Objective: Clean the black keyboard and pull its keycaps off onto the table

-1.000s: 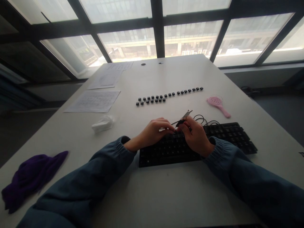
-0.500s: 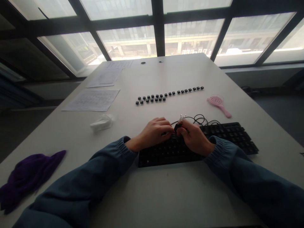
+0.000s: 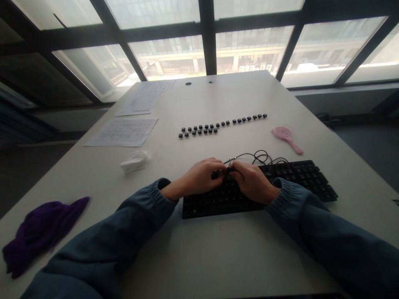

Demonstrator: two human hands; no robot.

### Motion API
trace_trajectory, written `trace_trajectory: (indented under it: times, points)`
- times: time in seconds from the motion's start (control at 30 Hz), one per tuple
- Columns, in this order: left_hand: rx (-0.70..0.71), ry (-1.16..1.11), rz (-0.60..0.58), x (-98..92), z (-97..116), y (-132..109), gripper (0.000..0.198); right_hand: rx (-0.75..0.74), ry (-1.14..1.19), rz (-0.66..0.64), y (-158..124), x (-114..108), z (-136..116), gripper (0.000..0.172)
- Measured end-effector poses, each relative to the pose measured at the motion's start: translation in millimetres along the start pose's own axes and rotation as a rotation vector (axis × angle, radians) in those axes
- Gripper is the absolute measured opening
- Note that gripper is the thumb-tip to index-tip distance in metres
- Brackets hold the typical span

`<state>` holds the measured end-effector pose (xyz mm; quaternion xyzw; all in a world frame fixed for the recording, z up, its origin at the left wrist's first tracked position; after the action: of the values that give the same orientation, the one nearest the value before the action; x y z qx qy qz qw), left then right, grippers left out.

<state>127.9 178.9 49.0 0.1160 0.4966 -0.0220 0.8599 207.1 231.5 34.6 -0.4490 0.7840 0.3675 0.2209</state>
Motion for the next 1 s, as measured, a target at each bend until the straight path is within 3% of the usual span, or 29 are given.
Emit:
trace_trajectory:
  times: [0.2,0.33,0.63,1.0]
  points:
    - [-0.155,0.048,0.063,13.5,4,-7,0.026,-0.045,0.016,0.068,-1,-5,-3,0.013]
    - [-0.16,0.065,0.113,21.4,0,-8,0.019,-0.089,0.044,0.09,-2,-6,-7,0.015]
    - [-0.169,0.064,0.14,20.3,-7,-9,0.018,-0.184,0.112,0.192,-4,-14,-17,0.013]
    - [-0.161,0.031,0.16,19.6,-7,-10,0.018,-0.216,0.111,0.173,-5,-14,-22,0.016]
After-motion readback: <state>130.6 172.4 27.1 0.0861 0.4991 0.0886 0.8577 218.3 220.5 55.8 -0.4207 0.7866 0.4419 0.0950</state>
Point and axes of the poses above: each hand's wrist, its own y-axis towards the middle knuckle, its own x-axis out of the palm, z = x × y, the point moved 10 cm from there along y, towards the middle knuckle, and after that the axes turned 2 degrees about y, right-handed, at the moved point
